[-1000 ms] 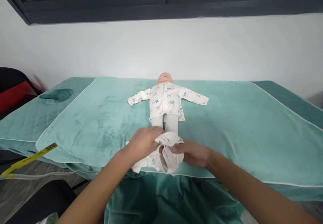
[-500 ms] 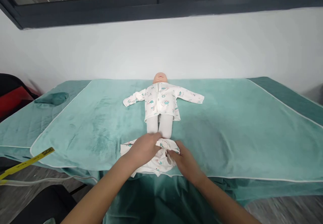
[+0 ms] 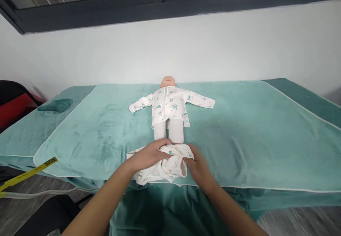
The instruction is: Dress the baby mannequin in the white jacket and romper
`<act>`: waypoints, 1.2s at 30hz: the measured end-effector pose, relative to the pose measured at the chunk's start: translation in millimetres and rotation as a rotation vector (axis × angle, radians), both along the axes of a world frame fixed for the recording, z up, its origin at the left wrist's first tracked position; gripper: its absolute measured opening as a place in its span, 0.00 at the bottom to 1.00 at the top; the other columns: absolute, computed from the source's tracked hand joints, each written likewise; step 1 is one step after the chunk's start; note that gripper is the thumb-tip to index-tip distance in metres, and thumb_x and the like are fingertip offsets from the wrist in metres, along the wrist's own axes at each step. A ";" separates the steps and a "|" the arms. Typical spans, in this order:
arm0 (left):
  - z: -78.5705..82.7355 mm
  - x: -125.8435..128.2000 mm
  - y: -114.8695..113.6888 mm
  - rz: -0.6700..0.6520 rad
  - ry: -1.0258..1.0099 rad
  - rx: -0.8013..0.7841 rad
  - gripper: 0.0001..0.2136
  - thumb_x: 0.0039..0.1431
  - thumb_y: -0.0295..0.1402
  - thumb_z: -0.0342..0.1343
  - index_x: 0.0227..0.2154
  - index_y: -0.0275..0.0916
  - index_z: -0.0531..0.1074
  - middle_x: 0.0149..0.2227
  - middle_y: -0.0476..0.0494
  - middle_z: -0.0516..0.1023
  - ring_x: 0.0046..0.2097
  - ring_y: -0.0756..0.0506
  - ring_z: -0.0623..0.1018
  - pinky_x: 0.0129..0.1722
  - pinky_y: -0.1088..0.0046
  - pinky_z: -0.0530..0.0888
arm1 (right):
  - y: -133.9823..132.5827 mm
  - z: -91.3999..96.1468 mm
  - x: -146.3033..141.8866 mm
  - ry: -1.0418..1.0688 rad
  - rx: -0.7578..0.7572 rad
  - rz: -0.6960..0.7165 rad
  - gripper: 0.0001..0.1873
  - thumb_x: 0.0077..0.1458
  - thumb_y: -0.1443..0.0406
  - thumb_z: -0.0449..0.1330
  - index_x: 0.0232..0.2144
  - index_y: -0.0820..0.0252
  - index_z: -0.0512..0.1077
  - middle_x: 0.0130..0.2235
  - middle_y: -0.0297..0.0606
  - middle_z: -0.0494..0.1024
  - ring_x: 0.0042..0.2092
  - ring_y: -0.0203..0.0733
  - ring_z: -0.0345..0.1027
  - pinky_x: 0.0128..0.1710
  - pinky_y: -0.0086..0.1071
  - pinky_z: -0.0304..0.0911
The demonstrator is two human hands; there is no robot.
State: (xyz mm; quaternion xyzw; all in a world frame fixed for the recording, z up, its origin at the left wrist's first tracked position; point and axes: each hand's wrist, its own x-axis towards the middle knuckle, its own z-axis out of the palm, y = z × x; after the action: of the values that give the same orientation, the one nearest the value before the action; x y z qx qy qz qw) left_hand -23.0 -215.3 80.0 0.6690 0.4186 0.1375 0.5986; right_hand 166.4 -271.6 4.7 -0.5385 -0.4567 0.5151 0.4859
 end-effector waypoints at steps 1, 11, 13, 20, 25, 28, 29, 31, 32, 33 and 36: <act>1.7 -2.3 2.2 -0.031 -0.048 -0.048 0.12 0.56 0.36 0.57 0.42 0.41 0.71 0.40 0.49 0.74 0.40 0.47 0.73 0.38 0.74 0.68 | 1.7 -0.5 0.1 0.026 0.007 -0.014 0.13 0.44 0.65 0.56 0.37 0.58 0.70 0.31 0.31 0.75 0.34 0.41 0.66 0.34 0.32 0.62; -2.8 14.1 29.3 0.139 0.138 0.502 0.08 0.50 0.26 0.50 0.35 0.40 0.67 0.37 0.48 0.73 0.40 0.45 0.72 0.38 0.70 0.67 | 14.4 0.7 -6.3 0.291 -0.052 -0.048 0.20 0.46 0.58 0.67 0.42 0.58 0.73 0.39 0.37 0.79 0.40 0.46 0.70 0.39 0.36 0.64; -11.5 22.0 34.4 0.174 0.228 0.722 0.09 0.50 0.25 0.49 0.35 0.40 0.67 0.39 0.46 0.73 0.40 0.44 0.72 0.38 0.69 0.66 | 20.0 5.1 -5.4 0.484 -0.064 0.060 0.25 0.46 0.58 0.68 0.47 0.57 0.72 0.46 0.40 0.79 0.46 0.49 0.71 0.46 0.39 0.65; -10.9 25.1 36.8 0.290 0.236 0.572 0.06 0.55 0.30 0.49 0.36 0.41 0.68 0.37 0.47 0.75 0.38 0.45 0.73 0.37 0.70 0.66 | 58.2 22.8 28.2 -0.027 0.035 0.159 0.19 0.43 0.60 0.67 0.40 0.59 0.74 0.40 0.37 0.79 0.43 0.49 0.70 0.44 0.40 0.62; -2.0 18.6 34.2 0.213 0.023 0.326 0.09 0.55 0.38 0.54 0.35 0.39 0.70 0.37 0.49 0.75 0.39 0.45 0.74 0.39 0.70 0.68 | 65.6 15.7 42.1 0.088 0.067 0.092 0.13 0.45 0.62 0.64 0.36 0.60 0.72 0.34 0.32 0.76 0.37 0.41 0.66 0.40 0.35 0.59; -7.1 26.1 39.8 0.404 -0.034 0.369 0.10 0.53 0.37 0.56 0.36 0.39 0.71 0.36 0.49 0.75 0.42 0.44 0.74 0.43 0.69 0.68 | 63.6 5.9 40.4 0.233 0.021 0.049 0.12 0.46 0.62 0.64 0.35 0.59 0.73 0.35 0.32 0.75 0.38 0.40 0.66 0.41 0.33 0.60; -9.1 29.5 42.6 0.463 -0.058 0.366 0.10 0.53 0.36 0.57 0.37 0.39 0.71 0.36 0.49 0.75 0.42 0.44 0.74 0.44 0.69 0.68 | 63.6 3.6 39.8 0.275 0.009 0.030 0.13 0.45 0.61 0.65 0.35 0.59 0.73 0.35 0.32 0.75 0.38 0.40 0.66 0.41 0.33 0.60; -12.3 34.6 48.0 0.508 -0.122 0.297 0.13 0.50 0.36 0.61 0.38 0.38 0.71 0.37 0.47 0.75 0.43 0.44 0.74 0.45 0.68 0.69 | 64.6 1.5 39.3 0.345 -0.008 -0.014 0.14 0.45 0.60 0.65 0.35 0.58 0.72 0.34 0.32 0.74 0.37 0.40 0.66 0.40 0.34 0.62; -13.3 35.2 50.1 0.499 -0.171 0.241 0.15 0.48 0.36 0.62 0.39 0.38 0.72 0.38 0.46 0.76 0.43 0.44 0.74 0.45 0.68 0.69 | 65.3 1.7 39.5 0.370 -0.012 -0.037 0.15 0.45 0.59 0.66 0.35 0.58 0.72 0.34 0.32 0.74 0.36 0.40 0.67 0.39 0.34 0.63; -14.2 34.0 51.8 0.480 -0.231 0.178 0.17 0.46 0.36 0.64 0.40 0.38 0.72 0.40 0.45 0.76 0.44 0.43 0.74 0.45 0.68 0.69 | 65.9 2.3 39.8 0.388 -0.013 -0.061 0.16 0.45 0.58 0.66 0.36 0.58 0.72 0.34 0.33 0.74 0.36 0.40 0.67 0.39 0.35 0.63; -19.8 21.5 54.7 0.558 -0.397 0.044 0.20 0.46 0.38 0.65 0.44 0.40 0.72 0.46 0.43 0.76 0.46 0.43 0.75 0.45 0.68 0.70 | 66.8 5.1 40.8 0.398 -0.011 -0.092 0.20 0.47 0.54 0.65 0.41 0.56 0.71 0.39 0.35 0.76 0.38 0.43 0.70 0.40 0.37 0.65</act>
State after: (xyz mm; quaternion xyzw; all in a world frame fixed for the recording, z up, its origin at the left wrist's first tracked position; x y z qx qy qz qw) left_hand -1.5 -160.6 60.3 0.5016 0.4577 0.4326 0.5930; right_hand 207.2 -204.7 9.8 -0.4487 -0.3238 0.5913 0.5867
